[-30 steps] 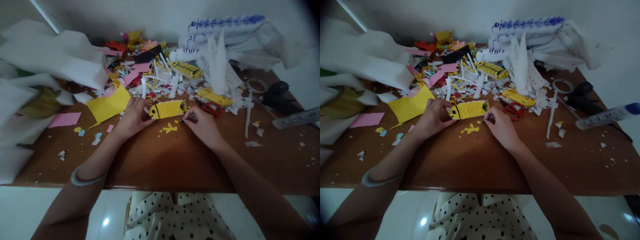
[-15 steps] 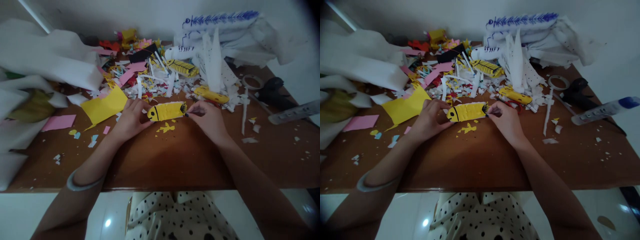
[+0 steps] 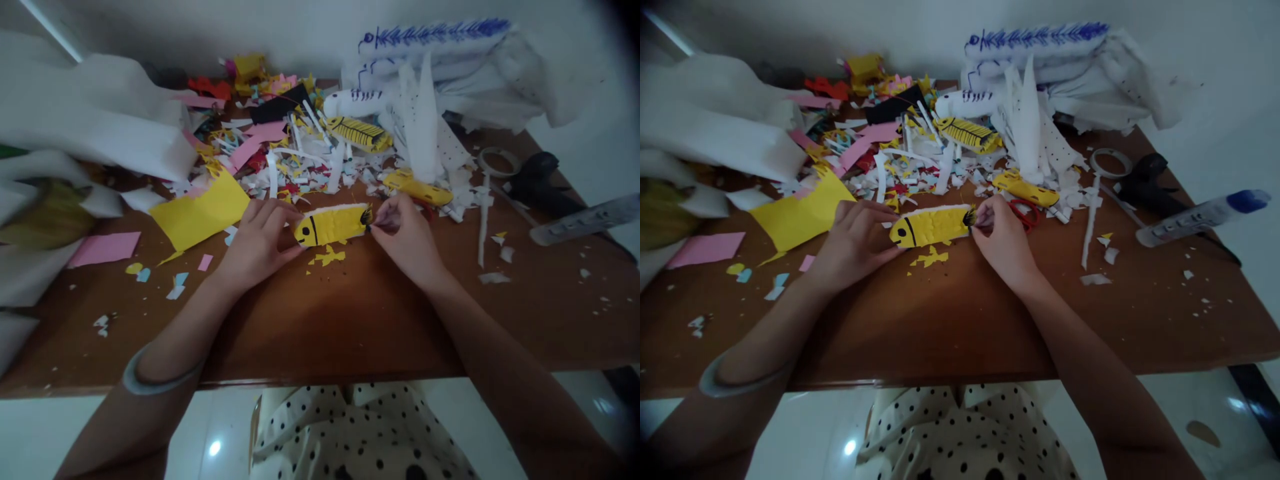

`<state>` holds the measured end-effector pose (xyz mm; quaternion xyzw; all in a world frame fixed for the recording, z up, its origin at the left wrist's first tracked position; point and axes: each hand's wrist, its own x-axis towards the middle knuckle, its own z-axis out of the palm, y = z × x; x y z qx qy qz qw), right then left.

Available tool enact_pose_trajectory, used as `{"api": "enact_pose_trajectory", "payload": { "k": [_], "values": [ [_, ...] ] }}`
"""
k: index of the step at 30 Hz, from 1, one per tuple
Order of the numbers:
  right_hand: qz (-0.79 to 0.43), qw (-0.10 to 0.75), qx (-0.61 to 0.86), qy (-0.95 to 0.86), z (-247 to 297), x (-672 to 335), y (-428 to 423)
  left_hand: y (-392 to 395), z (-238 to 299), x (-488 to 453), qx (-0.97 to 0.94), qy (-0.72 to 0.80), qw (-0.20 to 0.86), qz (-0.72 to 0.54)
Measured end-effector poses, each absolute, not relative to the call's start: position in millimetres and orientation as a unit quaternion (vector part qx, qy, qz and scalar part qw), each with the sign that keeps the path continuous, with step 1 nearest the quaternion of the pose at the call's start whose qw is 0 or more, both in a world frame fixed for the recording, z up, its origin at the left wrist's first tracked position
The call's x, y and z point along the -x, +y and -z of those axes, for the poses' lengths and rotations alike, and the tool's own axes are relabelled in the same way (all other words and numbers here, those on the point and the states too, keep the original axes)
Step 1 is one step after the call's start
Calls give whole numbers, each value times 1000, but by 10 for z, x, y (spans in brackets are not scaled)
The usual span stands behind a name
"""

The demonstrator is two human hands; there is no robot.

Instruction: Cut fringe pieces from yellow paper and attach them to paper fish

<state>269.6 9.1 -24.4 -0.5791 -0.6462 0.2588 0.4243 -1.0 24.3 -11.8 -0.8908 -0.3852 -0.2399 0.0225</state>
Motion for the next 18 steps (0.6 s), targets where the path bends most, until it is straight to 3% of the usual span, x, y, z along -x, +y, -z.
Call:
{"api": "enact_pose_trajectory", "payload": {
  "k": [18],
  "values": [
    [-255, 434, 582, -638, 274, -2692, 114, 208, 95, -15, 894, -364, 21, 261]
  ]
}}
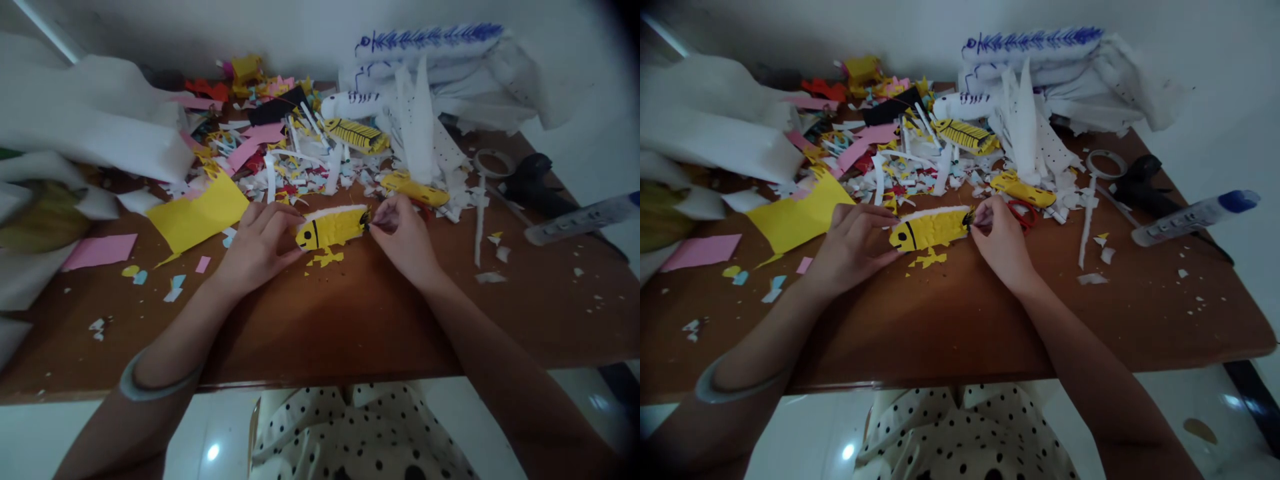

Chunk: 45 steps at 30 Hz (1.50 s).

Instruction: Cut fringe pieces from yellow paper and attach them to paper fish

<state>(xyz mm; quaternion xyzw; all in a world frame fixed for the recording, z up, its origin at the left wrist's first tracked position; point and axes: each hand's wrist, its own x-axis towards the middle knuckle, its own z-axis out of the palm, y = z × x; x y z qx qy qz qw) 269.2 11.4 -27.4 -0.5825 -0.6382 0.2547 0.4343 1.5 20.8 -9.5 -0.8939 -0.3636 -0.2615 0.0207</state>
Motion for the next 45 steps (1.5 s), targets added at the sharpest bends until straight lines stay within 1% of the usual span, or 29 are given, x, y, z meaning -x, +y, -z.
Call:
{"api": "enact_pose_trajectory", "payload": {
  "k": [6, 13, 26, 36, 42, 45],
  "values": [
    [-272, 438, 570, -639, 314, -2664, 113, 231, 116, 4, 891, -370, 11, 264],
    [-248, 449, 569, -643, 344, -2653, 119, 248, 133, 6, 884, -385, -8, 264],
    [-279, 473, 577, -605, 386, -2643, 172, 268, 157, 7, 884, -383, -6, 267],
    [-313, 514, 561, -569, 450, -2645, 205, 262, 160, 18, 877, -411, -8, 247],
    [-277, 559, 542, -563, 433, -2661, 205, 275, 169, 14, 879, -405, -10, 251],
    [-282, 568, 530, -563, 405, -2652, 180, 279, 166, 9, 880, -399, -11, 257]
  ]
}}
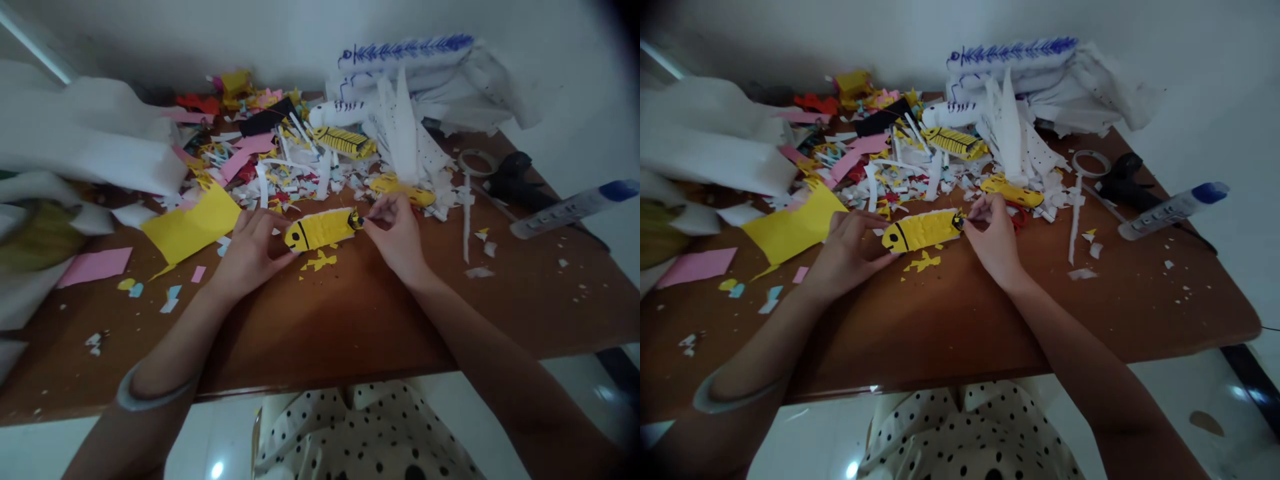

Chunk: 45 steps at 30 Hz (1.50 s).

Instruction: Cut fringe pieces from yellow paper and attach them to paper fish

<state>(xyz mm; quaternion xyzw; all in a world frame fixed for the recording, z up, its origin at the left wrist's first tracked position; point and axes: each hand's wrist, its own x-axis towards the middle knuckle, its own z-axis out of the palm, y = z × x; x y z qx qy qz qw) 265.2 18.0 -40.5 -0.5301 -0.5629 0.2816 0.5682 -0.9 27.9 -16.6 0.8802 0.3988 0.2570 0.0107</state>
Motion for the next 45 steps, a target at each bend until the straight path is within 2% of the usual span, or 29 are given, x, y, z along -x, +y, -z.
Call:
{"api": "enact_pose_trajectory", "payload": {
  "k": [10, 34, 45],
  "values": [
    [-358, 485, 541, -586, 360, -2562, 95, 279, 176, 18, -878, 407, 12, -251],
    [-346, 480, 543, -596, 393, -2544, 98, 262, 160, -2, -881, 397, -12, -257],
    [-259, 494, 569, -605, 296, -2607, 71, 323, 200, 47, -869, 422, 18, -257]
  ]
}}
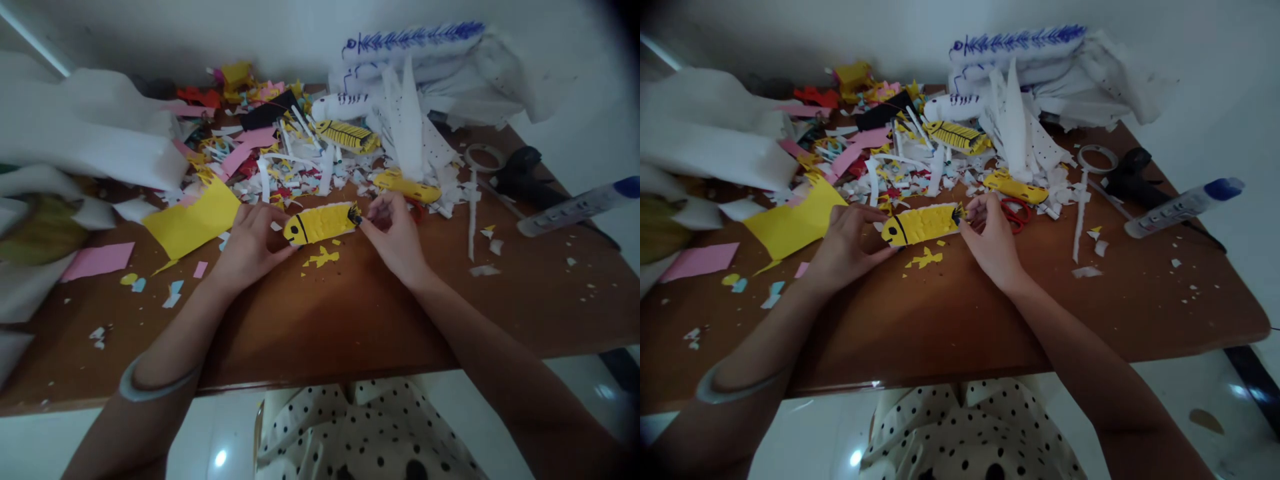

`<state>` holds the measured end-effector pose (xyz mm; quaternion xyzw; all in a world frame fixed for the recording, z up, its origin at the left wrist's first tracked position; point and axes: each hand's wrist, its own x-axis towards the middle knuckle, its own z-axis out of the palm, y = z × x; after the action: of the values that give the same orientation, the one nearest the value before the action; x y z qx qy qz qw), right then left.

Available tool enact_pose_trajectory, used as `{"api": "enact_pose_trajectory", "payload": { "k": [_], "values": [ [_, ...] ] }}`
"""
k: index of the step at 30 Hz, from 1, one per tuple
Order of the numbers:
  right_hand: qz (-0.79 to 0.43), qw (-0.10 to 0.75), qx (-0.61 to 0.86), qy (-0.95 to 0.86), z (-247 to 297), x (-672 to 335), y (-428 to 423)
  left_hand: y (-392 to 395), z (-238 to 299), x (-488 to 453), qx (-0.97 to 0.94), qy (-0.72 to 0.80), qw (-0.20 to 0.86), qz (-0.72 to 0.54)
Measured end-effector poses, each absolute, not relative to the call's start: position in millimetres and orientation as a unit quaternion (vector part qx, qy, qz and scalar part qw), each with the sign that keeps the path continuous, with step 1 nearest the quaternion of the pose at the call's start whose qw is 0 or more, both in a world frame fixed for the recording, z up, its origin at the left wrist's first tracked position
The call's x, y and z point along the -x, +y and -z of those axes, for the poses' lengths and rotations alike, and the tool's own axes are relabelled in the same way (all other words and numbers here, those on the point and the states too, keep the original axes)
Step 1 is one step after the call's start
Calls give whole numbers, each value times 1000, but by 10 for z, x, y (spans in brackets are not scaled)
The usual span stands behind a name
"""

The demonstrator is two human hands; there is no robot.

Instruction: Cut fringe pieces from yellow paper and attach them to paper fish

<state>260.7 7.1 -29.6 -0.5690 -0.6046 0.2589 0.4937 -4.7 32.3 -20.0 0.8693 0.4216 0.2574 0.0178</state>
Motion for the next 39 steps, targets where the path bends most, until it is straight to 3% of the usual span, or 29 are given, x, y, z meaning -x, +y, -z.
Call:
{"api": "enact_pose_trajectory", "payload": {
  "k": [9, 30, 39],
  "values": [
    [-286, 342, 503, -741, 231, -2562, -32, 401, 254, 140, -835, 486, 40, -256],
    [-303, 314, 518, -736, 241, -2567, -20, 368, 238, 94, -842, 472, 47, -257],
    [-221, 301, 487, -790, 318, -2496, 72, 361, 241, 83, -848, 467, 45, -247]
  ]
}}
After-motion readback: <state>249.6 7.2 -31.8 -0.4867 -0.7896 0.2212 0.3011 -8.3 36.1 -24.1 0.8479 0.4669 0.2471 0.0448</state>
